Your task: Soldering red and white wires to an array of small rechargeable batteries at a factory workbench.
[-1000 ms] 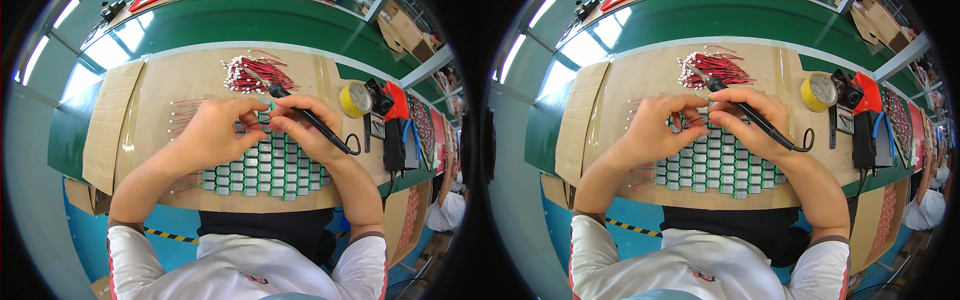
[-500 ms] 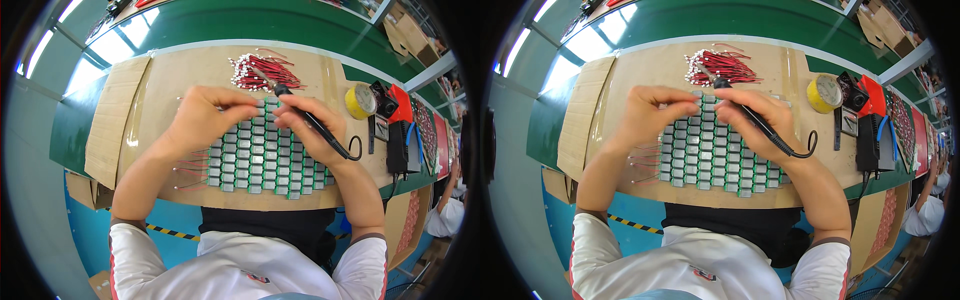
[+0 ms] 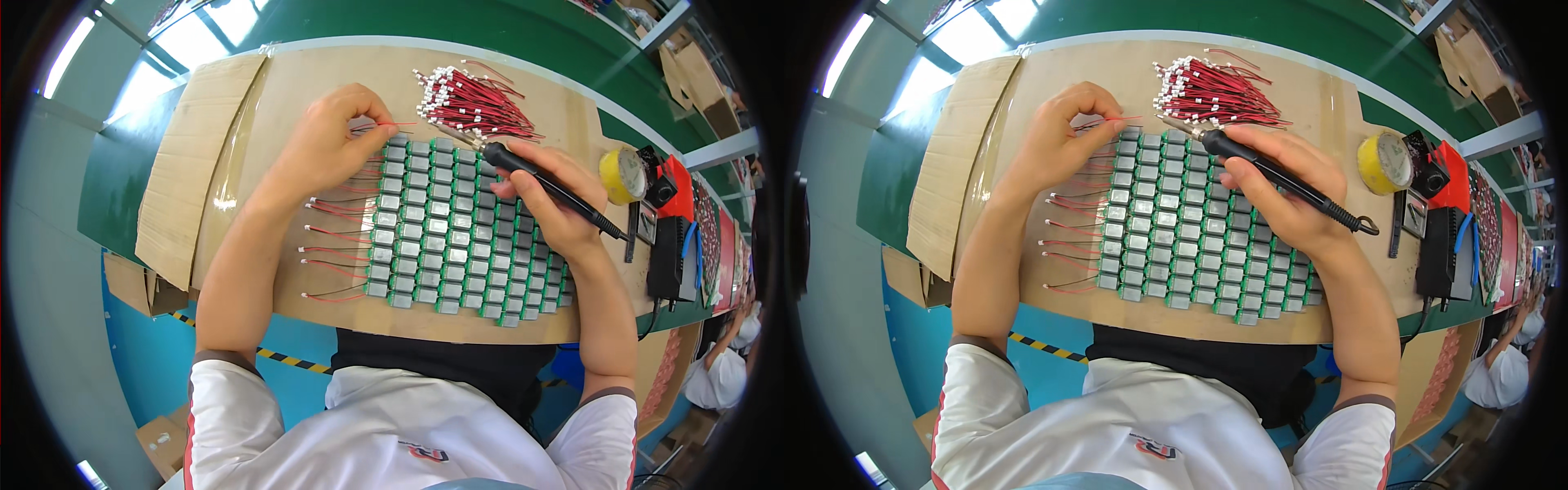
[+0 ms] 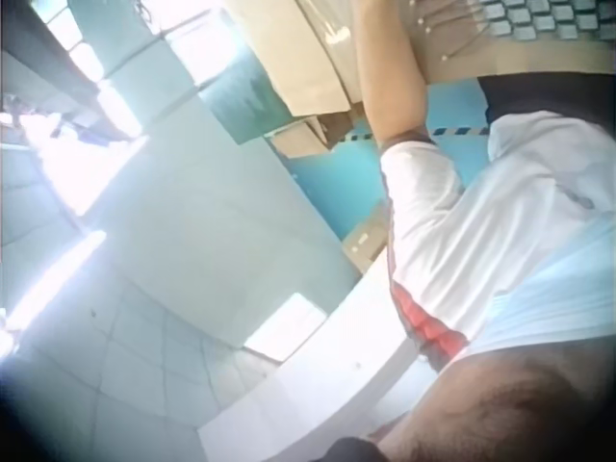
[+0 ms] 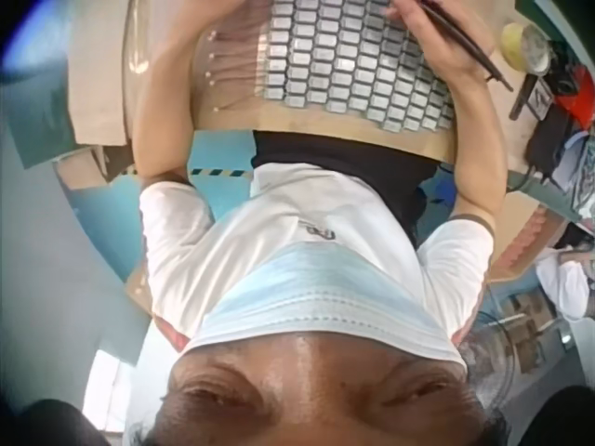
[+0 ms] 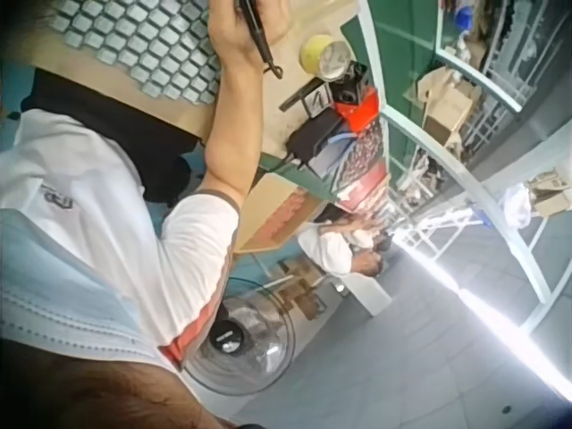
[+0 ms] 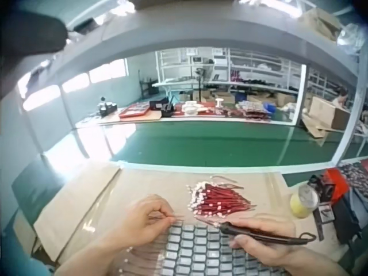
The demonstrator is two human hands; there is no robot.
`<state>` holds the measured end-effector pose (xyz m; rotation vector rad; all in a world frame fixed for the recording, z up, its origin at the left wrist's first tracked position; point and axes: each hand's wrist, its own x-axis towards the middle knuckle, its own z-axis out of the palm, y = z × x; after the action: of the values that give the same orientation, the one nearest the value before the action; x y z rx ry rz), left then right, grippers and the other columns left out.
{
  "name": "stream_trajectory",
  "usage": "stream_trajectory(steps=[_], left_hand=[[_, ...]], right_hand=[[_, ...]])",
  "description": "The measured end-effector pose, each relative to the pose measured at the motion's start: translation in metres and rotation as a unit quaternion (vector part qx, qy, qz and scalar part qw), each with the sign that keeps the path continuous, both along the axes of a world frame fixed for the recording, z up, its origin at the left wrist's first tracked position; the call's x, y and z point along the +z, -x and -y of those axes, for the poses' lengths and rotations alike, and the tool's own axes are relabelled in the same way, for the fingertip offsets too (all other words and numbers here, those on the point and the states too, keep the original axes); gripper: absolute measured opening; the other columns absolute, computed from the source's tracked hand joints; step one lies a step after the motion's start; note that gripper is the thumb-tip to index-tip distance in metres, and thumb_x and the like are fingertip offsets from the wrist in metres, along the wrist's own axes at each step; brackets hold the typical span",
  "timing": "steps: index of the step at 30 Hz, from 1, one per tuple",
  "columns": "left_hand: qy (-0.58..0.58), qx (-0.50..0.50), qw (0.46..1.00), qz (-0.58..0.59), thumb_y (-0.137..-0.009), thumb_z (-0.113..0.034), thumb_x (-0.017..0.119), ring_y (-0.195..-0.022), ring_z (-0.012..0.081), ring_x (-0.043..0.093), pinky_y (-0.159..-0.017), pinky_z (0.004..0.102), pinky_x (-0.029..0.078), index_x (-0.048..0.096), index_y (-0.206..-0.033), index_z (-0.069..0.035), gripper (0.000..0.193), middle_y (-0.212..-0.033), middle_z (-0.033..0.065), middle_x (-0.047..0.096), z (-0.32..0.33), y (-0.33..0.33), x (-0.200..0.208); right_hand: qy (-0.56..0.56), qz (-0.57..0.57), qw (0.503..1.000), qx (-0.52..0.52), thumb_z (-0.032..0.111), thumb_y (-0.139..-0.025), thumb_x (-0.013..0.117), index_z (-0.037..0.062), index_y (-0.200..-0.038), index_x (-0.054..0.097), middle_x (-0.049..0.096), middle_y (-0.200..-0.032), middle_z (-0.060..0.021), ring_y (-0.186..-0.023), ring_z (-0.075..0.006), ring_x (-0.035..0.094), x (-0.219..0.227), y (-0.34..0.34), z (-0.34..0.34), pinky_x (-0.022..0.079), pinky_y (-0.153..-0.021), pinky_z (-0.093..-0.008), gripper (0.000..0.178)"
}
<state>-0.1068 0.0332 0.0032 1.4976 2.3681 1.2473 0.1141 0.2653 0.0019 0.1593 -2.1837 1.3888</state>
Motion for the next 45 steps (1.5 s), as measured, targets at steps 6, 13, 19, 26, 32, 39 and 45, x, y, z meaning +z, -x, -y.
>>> stream_trajectory(steps=[6, 13, 19, 26, 32, 39, 45], left_hand=[[0.015, -0.004, 0.997, 0.079, -0.094, -0.008, 0.075, -0.095, 0.0223, 0.070, -0.089, 0.0355, 0.055, 0.070, -0.094, 0.001, 0.010, -0.104, 0.0099, 0.076, 0.002, 0.002, -0.007], [0.038, -0.007, 0.998, 0.048, -0.093, -0.009, 0.076, -0.094, 0.0232, 0.070, -0.088, 0.0363, 0.055, 0.073, -0.096, 0.001, 0.011, -0.099, 0.0098, 0.075, 0.003, 0.002, -0.006], [0.043, -0.008, 0.999, 0.027, -0.093, -0.012, 0.076, -0.094, 0.0240, 0.069, -0.089, 0.0373, 0.054, 0.074, -0.097, 0.000, 0.013, -0.097, 0.0095, 0.075, 0.005, 0.002, -0.005], [0.048, -0.004, 0.999, 0.019, -0.092, -0.012, 0.077, -0.095, 0.0240, 0.069, -0.089, 0.0372, 0.054, 0.075, -0.097, -0.001, 0.012, -0.097, 0.0096, 0.075, 0.004, 0.001, -0.005], [0.051, -0.004, 0.999, 0.020, -0.092, -0.012, 0.077, -0.095, 0.0239, 0.069, -0.088, 0.0372, 0.055, 0.075, -0.097, -0.001, 0.012, -0.098, 0.0092, 0.075, 0.004, 0.001, -0.004], [0.047, -0.005, 0.999, 0.007, -0.092, -0.012, 0.077, -0.095, 0.0237, 0.069, -0.088, 0.0371, 0.055, 0.075, -0.097, -0.001, 0.012, -0.098, 0.0091, 0.075, 0.004, 0.001, -0.005], [0.043, -0.007, 0.999, 0.001, -0.093, -0.012, 0.077, -0.094, 0.0238, 0.069, -0.088, 0.0370, 0.055, 0.075, -0.097, 0.000, 0.013, -0.098, 0.0093, 0.076, 0.004, 0.001, -0.005]], right_hand=[[-0.020, 0.067, 0.997, 0.019, -0.003, -0.100, 0.067, -0.0078, -0.130, 0.069, 0.076, -0.114, -0.0193, -0.091, -0.0232, 0.080, -0.001, 0.004, 0.000, 0.064, -0.083, -0.0304, 0.031], [-0.062, 0.095, 0.993, 0.017, -0.001, -0.099, 0.069, -0.0067, -0.130, 0.070, 0.076, -0.110, -0.0177, -0.093, -0.0222, 0.079, -0.001, 0.005, 0.001, 0.064, -0.085, -0.0304, 0.031], [-0.060, 0.052, 0.997, -0.007, 0.004, -0.090, 0.080, -0.0042, -0.123, 0.075, 0.079, -0.094, -0.0106, -0.083, -0.0162, 0.074, -0.008, 0.011, 0.003, 0.056, -0.073, -0.0265, 0.034], [-0.074, 0.039, 0.996, -0.005, 0.003, -0.089, 0.082, -0.0041, -0.121, 0.076, 0.077, -0.092, -0.0108, -0.078, -0.0158, 0.071, -0.008, 0.012, 0.003, 0.054, -0.069, -0.0265, 0.033], [-0.081, 0.031, 0.996, -0.005, 0.003, -0.088, 0.082, -0.0038, -0.120, 0.076, 0.077, -0.092, -0.0113, -0.077, -0.0163, 0.071, -0.008, 0.013, 0.003, 0.054, -0.069, -0.0268, 0.033], [-0.087, 0.033, 0.996, -0.005, 0.004, -0.088, 0.083, -0.0035, -0.120, 0.076, 0.078, -0.093, -0.0123, -0.079, -0.0168, 0.072, -0.008, 0.013, 0.003, 0.055, -0.070, -0.0270, 0.033], [-0.094, 0.030, 0.995, -0.005, 0.003, -0.087, 0.083, -0.0033, -0.119, 0.077, 0.078, -0.093, -0.0124, -0.079, -0.0166, 0.073, -0.008, 0.013, 0.003, 0.055, -0.070, -0.0268, 0.034]])
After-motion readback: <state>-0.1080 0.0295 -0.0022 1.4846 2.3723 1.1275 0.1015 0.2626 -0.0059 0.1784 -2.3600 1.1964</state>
